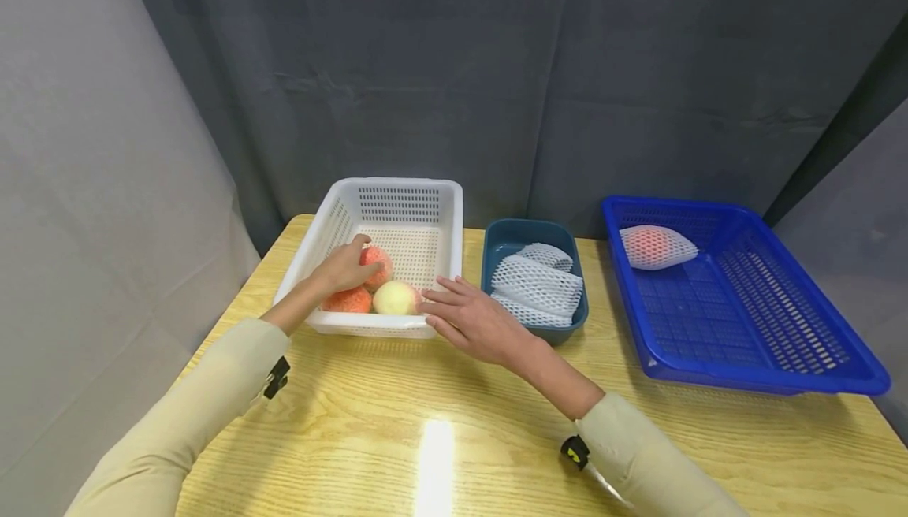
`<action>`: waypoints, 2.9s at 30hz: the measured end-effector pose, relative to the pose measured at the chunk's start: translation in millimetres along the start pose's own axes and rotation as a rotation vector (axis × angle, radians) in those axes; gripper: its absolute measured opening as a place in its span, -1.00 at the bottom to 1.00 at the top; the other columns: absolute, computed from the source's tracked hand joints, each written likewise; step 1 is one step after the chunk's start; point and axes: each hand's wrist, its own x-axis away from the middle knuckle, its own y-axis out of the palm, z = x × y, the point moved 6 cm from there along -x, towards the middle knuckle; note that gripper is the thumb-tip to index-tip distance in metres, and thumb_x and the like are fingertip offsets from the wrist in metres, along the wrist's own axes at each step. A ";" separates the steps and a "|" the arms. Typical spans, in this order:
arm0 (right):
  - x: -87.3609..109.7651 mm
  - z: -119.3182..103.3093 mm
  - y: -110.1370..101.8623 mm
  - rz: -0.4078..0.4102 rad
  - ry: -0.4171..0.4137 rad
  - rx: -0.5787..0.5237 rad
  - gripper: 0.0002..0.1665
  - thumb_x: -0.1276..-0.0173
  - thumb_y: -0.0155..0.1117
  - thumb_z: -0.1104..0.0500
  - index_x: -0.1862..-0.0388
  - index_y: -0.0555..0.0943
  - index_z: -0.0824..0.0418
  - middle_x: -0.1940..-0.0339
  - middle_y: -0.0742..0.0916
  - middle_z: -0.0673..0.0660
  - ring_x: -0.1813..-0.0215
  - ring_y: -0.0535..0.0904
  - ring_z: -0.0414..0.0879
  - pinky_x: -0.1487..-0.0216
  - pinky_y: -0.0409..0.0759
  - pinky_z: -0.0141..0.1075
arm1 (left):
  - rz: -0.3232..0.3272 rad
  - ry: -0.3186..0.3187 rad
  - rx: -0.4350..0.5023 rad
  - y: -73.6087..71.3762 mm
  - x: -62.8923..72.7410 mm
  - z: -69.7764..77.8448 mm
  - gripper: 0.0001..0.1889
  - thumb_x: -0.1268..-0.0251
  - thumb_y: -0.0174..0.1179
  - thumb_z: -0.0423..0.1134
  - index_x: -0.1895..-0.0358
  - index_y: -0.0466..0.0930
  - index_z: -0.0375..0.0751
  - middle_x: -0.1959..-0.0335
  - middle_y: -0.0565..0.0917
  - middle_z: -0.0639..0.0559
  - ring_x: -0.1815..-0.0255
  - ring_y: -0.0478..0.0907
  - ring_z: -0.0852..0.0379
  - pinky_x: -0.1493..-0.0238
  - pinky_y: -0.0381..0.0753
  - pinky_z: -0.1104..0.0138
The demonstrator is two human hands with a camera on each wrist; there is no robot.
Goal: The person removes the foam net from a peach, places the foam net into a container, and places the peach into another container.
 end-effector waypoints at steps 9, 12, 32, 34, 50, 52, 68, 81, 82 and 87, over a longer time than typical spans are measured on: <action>1.2 3.8 -13.9 -0.023 0.084 0.049 -0.50 -0.60 0.02 -0.03 -0.39 0.53 0.12 -0.37 0.55 0.10 -0.50 0.26 0.12 -0.50 0.11 0.03 | 0.079 0.057 -0.042 -4.8 3.3 13.5 -0.31 -0.46 0.11 -0.11 -0.47 0.14 -0.44 -0.36 0.32 -0.46 -0.37 0.27 -0.35 -0.32 0.30 -0.13; 2.0 5.9 -21.2 -0.020 0.117 0.064 -0.48 -0.59 0.02 -0.07 -0.41 0.51 0.07 -0.40 0.53 0.08 -0.52 0.23 0.13 -0.51 0.08 0.07 | 0.093 0.037 -0.074 -4.8 5.5 20.7 -0.29 -0.44 0.12 -0.05 -0.51 0.14 -0.33 -0.43 0.26 -0.39 -0.40 0.20 -0.39 -0.33 0.27 -0.19; 28.6 29.6 -57.0 -0.032 0.263 0.170 -0.40 -0.57 0.02 -0.15 -0.50 0.39 -0.03 -0.51 0.39 0.14 -0.58 0.04 0.19 -0.47 -0.08 0.28 | 0.133 0.149 -0.118 2.7 7.9 69.3 -0.29 -0.43 0.13 0.03 -0.54 0.17 -0.14 -0.50 0.17 -0.34 -0.43 0.17 -0.38 -0.36 0.23 -0.19; 31.8 31.6 -60.7 -0.040 0.280 0.175 -0.39 -0.57 0.01 -0.16 -0.51 0.39 -0.03 -0.53 0.36 0.14 -0.59 -0.01 0.18 -0.47 -0.11 0.28 | 0.126 0.163 -0.129 4.6 8.8 75.7 -0.29 -0.44 0.13 0.04 -0.55 0.17 -0.11 -0.51 0.17 -0.32 -0.44 0.16 -0.35 -0.35 0.25 -0.19; 60.5 53.7 -87.3 -0.029 0.350 0.238 -0.35 -0.53 0.10 -0.15 -0.53 0.35 -0.03 -0.55 0.32 0.16 -0.57 -0.02 0.29 -0.41 -0.14 0.41 | 0.098 0.332 -0.199 25.8 23.5 141.7 -0.30 -0.44 0.15 0.05 -0.55 0.19 -0.06 -0.53 0.15 -0.27 -0.48 0.14 -0.27 -0.43 0.19 -0.09; 64.8 56.6 -90.8 -0.033 0.361 0.246 -0.35 -0.53 0.09 -0.16 -0.53 0.35 -0.04 -0.55 0.32 0.15 -0.57 -0.01 0.30 -0.40 -0.13 0.42 | 0.095 0.361 -0.203 29.1 26.2 150.6 -0.30 -0.43 0.16 0.04 -0.54 0.20 -0.08 -0.52 0.16 -0.30 -0.48 0.15 -0.28 -0.44 0.17 -0.07; 97.5 77.9 -116.1 -0.036 0.472 0.266 -0.36 -0.54 0.08 -0.17 -0.53 0.35 -0.04 -0.55 0.33 0.17 -0.56 0.01 0.31 -0.36 -0.19 0.47 | 0.006 0.508 -0.211 57.4 45.3 209.7 -0.33 -0.51 0.08 0.08 -0.56 0.17 -0.06 -0.53 0.16 -0.23 -0.50 0.15 -0.20 -0.43 0.23 -0.03; 125.9 92.0 -134.7 -0.032 0.496 0.295 -0.39 -0.52 0.16 -0.06 -0.48 0.41 0.07 -0.51 0.37 0.25 -0.50 0.10 0.39 -0.34 -0.22 0.50 | -0.026 0.591 -0.206 80.7 52.5 246.3 -0.38 -0.54 0.03 0.06 -0.55 0.20 -0.03 -0.53 0.19 -0.17 -0.50 0.16 -0.13 -0.46 0.19 0.04; 127.6 93.1 -136.1 -0.030 0.499 0.298 -0.39 -0.52 0.17 -0.05 -0.47 0.41 0.07 -0.51 0.37 0.25 -0.50 0.11 0.39 -0.34 -0.22 0.50 | -0.028 0.595 -0.211 82.6 52.7 248.9 -0.38 -0.54 0.02 0.08 -0.55 0.20 -0.01 -0.53 0.20 -0.16 -0.50 0.16 -0.12 -0.46 0.19 0.06; 135.3 99.7 -140.5 -0.035 0.514 0.294 -0.40 -0.52 0.17 -0.02 -0.48 0.40 0.08 -0.50 0.37 0.27 -0.49 0.11 0.39 -0.32 -0.26 0.52 | -0.036 0.648 -0.228 93.1 53.1 262.0 -0.39 -0.56 -0.02 0.09 -0.55 0.19 0.01 -0.54 0.19 -0.14 -0.50 0.16 -0.08 -0.44 0.24 0.11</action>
